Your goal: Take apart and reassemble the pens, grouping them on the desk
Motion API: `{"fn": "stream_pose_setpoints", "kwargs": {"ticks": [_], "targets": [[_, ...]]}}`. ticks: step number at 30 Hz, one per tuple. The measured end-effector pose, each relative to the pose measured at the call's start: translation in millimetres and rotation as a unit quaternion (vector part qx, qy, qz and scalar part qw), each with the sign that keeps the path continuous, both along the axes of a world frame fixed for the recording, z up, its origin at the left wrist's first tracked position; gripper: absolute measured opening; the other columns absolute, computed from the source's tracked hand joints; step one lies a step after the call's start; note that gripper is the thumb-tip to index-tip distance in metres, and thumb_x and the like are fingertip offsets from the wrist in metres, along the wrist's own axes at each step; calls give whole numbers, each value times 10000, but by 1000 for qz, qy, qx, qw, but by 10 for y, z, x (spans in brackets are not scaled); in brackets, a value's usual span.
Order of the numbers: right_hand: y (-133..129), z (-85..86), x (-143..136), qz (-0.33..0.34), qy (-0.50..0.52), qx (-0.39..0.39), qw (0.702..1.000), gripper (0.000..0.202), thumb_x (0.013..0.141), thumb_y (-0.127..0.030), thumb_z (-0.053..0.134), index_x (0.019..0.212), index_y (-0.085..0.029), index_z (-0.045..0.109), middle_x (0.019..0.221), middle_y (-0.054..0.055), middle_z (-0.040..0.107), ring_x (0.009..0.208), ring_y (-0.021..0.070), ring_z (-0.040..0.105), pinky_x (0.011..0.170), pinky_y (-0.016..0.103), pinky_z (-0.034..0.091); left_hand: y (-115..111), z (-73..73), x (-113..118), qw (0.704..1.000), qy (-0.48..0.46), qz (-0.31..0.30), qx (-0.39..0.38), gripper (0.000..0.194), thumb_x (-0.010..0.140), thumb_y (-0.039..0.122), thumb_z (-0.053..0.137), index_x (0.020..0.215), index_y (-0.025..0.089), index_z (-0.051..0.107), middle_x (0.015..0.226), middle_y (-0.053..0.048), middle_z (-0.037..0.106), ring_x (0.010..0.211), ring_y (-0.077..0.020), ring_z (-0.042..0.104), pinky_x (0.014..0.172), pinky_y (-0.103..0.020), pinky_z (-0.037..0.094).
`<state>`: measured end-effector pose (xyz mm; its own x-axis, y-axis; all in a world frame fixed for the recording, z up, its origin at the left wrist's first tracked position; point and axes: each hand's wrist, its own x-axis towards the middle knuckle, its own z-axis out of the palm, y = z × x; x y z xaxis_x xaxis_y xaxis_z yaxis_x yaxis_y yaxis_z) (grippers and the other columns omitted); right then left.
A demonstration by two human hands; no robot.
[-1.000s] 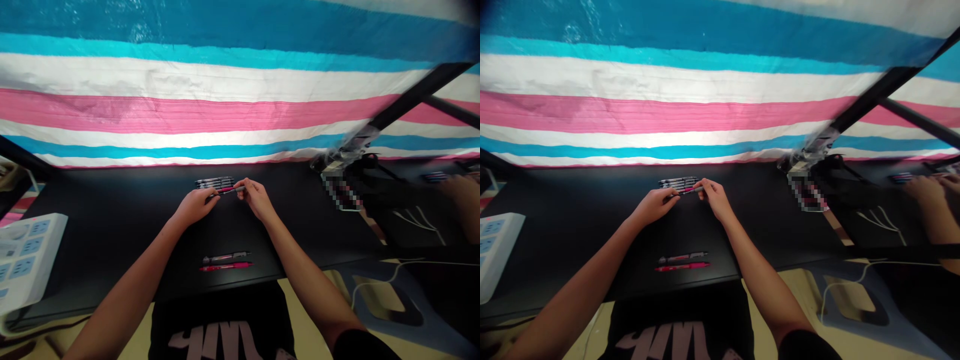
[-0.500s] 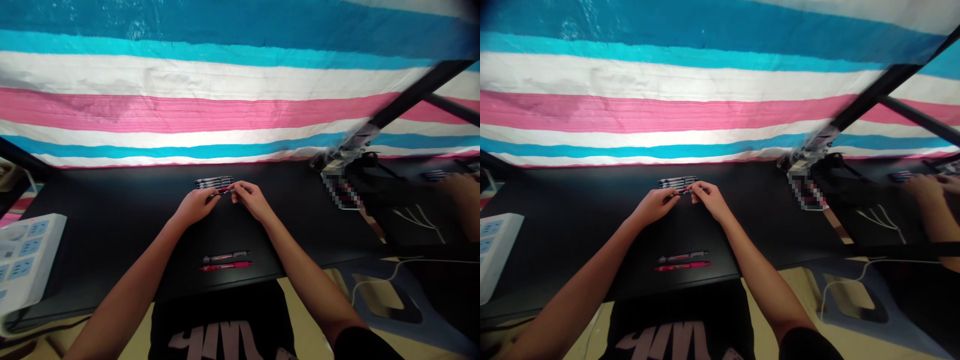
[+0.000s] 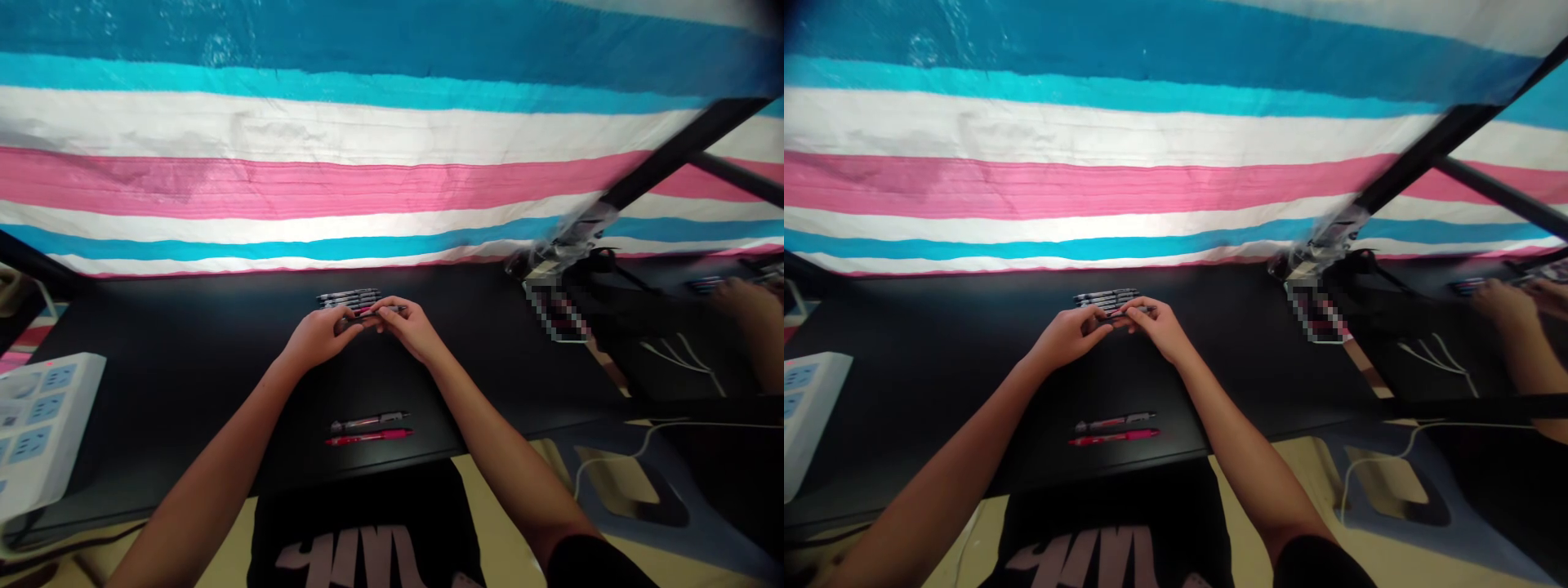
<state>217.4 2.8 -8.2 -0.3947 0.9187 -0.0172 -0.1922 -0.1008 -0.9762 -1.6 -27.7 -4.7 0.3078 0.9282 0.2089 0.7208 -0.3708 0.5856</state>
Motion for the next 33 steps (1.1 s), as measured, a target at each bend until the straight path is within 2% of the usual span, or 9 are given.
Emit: {"fn": "stream_pose_setpoints", "kwargs": {"ticks": [4,8,13,15,22,25,28,30,33], "targets": [[51,15,81,-43,36,-21,998,361,764,-501,857,922,-200,735,871,55,758,813,199,744,660,273,496,34,-9,-53,999,-37,7,11,230,971,373,588,1049,181,688,687,-1,652,589,-161,593,597,-265,414],[70,-3,100,-42,35,-28,998,371,771,-507,848,943,-206,714,860,47,750,788,184,728,656,268,487,53,-3,-68,998,-55,13,36,244,1005,343,523,978,181,703,784,-40,719,657,-170,641,664,-276,472],[62,-63,61,-43,-27,-19,999,385,755,-523,847,902,-201,694,645,-27,625,616,133,586,626,272,453,56,-3,-49,994,-82,12,70,241,993,335,549,1009,179,733,962,-81,780,798,-197,701,785,-299,531],[62,-78,55,-39,-45,2,998,369,741,-498,860,896,-195,716,650,-35,606,607,120,544,627,272,442,51,9,-48,992,-98,21,77,242,992,336,557,1023,179,739,944,-75,780,758,-183,691,756,-286,529],[44,-64,32,1,-66,21,998,330,698,-415,885,893,-197,734,751,-3,677,679,140,583,666,291,473,34,50,-61,989,-125,36,63,250,988,354,563,1045,182,736,787,-24,714,630,-136,603,665,-254,481],[42,-63,15,5,-69,23,997,341,693,-420,886,890,-194,723,740,-6,676,671,138,581,661,288,472,26,35,-56,989,-137,29,37,294,964,362,594,1185,190,685,726,14,649,587,-121,560,631,-241,459],[51,-69,13,-5,-59,19,998,372,683,-451,891,890,-197,715,758,0,678,680,144,590,655,289,471,16,15,-50,989,-147,6,14,421,940,305,601,1344,195,556,769,26,643,596,-115,562,631,-230,461],[59,-74,27,-17,-59,16,998,388,695,-487,879,898,-199,716,749,3,673,673,149,587,649,291,463,12,4,-48,989,-150,-3,9,405,950,265,561,1345,198,505,824,14,667,621,-117,577,645,-231,467],[69,-77,64,-19,-73,26,997,372,798,-555,789,833,-194,707,684,-3,630,647,144,551,648,289,436,24,-15,-53,989,-149,7,6,258,984,249,494,1238,203,478,858,-4,703,645,-126,601,678,-248,476]]}}
